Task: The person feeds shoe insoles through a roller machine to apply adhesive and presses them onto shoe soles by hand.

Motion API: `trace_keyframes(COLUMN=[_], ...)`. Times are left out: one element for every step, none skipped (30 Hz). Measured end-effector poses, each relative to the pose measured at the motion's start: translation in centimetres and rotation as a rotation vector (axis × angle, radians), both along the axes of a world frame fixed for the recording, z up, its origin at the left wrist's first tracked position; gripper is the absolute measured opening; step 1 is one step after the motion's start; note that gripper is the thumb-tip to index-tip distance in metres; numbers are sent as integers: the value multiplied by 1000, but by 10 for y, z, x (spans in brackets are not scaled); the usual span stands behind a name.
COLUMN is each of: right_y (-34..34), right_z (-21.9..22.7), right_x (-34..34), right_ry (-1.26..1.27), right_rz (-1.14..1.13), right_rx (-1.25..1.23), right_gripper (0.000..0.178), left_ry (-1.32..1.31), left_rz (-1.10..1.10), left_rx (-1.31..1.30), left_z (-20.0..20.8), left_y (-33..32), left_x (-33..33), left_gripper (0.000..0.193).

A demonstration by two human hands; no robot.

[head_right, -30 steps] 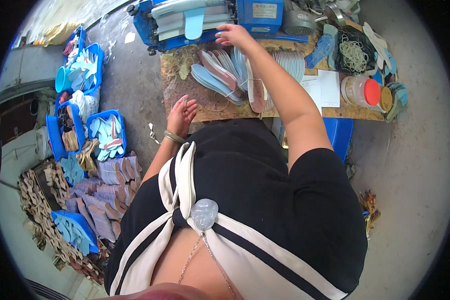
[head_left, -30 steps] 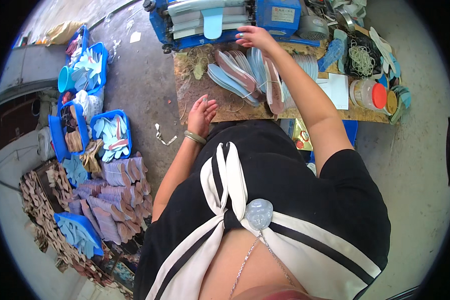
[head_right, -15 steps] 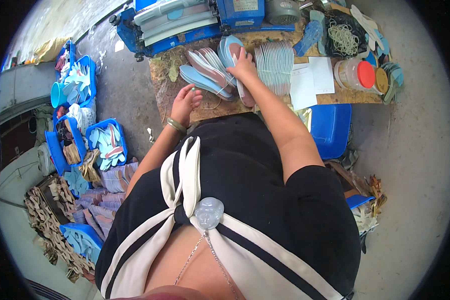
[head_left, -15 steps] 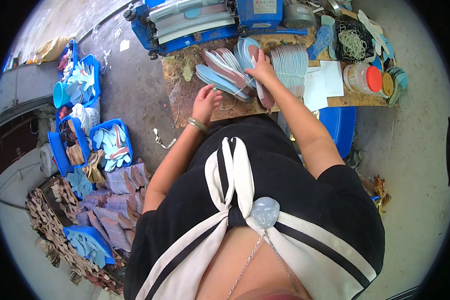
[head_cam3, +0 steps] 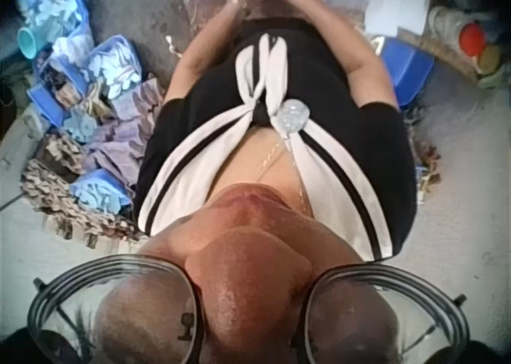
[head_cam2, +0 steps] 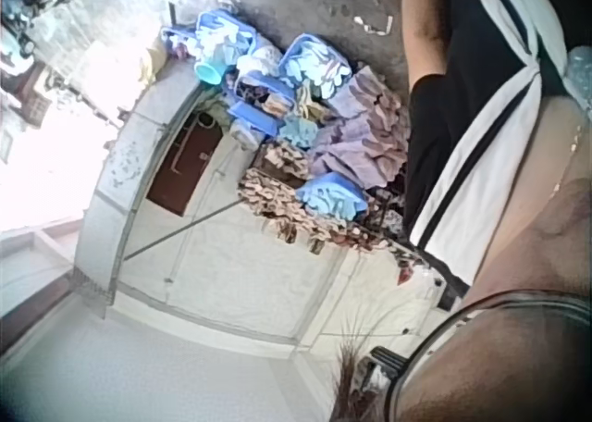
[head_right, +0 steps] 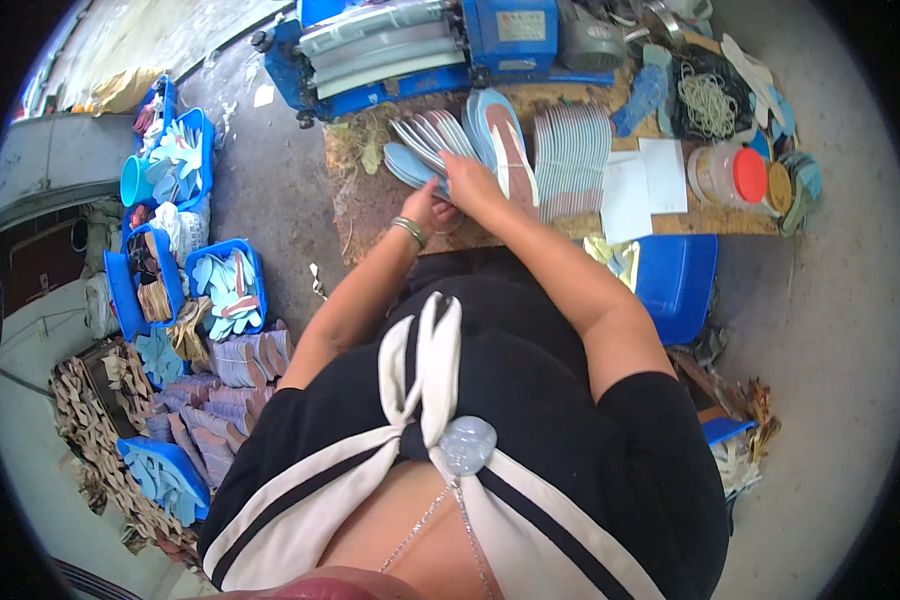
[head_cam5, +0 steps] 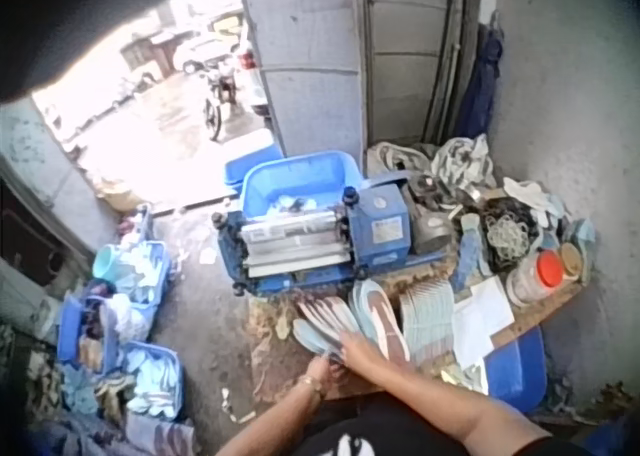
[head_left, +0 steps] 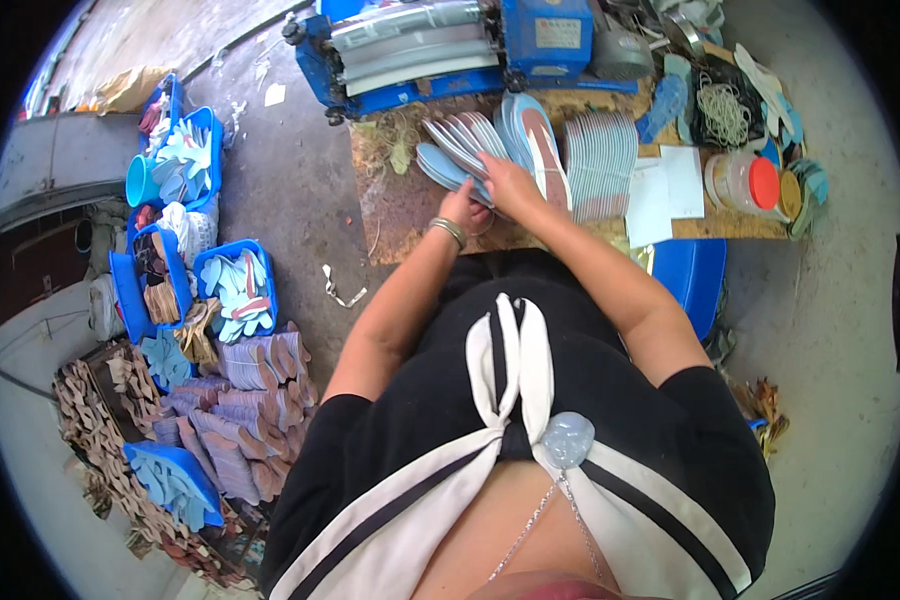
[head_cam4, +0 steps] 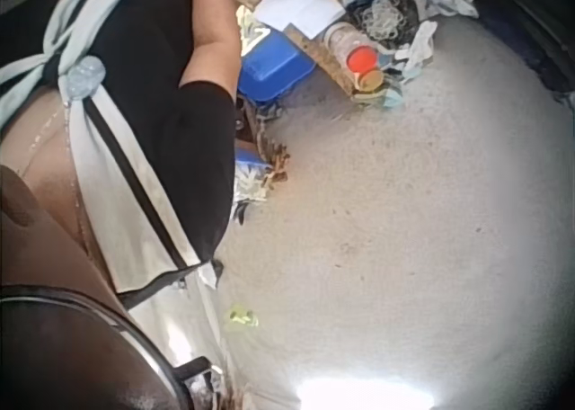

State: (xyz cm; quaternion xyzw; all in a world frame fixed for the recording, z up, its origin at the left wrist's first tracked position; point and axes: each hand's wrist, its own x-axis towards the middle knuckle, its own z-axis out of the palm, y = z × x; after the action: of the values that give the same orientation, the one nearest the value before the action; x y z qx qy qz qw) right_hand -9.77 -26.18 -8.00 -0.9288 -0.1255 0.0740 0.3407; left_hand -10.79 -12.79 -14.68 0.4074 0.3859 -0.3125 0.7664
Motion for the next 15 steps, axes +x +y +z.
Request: trace_keyframes(right_y=[4,9,9,9,8,6,4,4,7,7,0,3,6,7,4], right_z=[1,1,-3,-8,-13,-19,-25,-26,-17,-7,0,11,23,35,44], right_x=[-7,-13,-20,-24,-29,-29,-29,-24,-17,-10,-3,2,7,11,16], right_ry=[-105,-115,-165,-215,-153,-155,-108,-64,-71,113,301,299,260,219,155], right_rz=[-17,3,-17,-35,-70,-65,-104,-133,-111,-216,-355,-340,-346,-349,-328], right_rx=[74,73,66,61,37,35,66,101,106,327,542,546,790,1033,956], right_gripper=[47,47,46,45,41,41,38,35,35,31,28,28,27,27,27], left_ry=[9,24,-17,-22,-44,-65,-51,-56,-84,-112,-174,-181,-264,-348,-354], left_rz=[-6,-10,66,73,93,115,67,81,219,356,424,437,432,426,541], left_rx=[39,76,8,5,18,31,168,170,204,237,210,215,227,237,190], left_z=[-5,-12,-7,-5,-1,2,7,4,-3,-9,8,10,13,17,41], left_y=[-1,-2,-9,-10,-12,-14,-13,-10,-3,3,-3,8,24,32,27], left_x=[2,2,-3,-1,-1,-2,-6,-9,-13,-17,-18,-17,-14,-14,-11], left_gripper=[31,30,31,31,31,32,31,31,31,30,32,32,33,35,34])
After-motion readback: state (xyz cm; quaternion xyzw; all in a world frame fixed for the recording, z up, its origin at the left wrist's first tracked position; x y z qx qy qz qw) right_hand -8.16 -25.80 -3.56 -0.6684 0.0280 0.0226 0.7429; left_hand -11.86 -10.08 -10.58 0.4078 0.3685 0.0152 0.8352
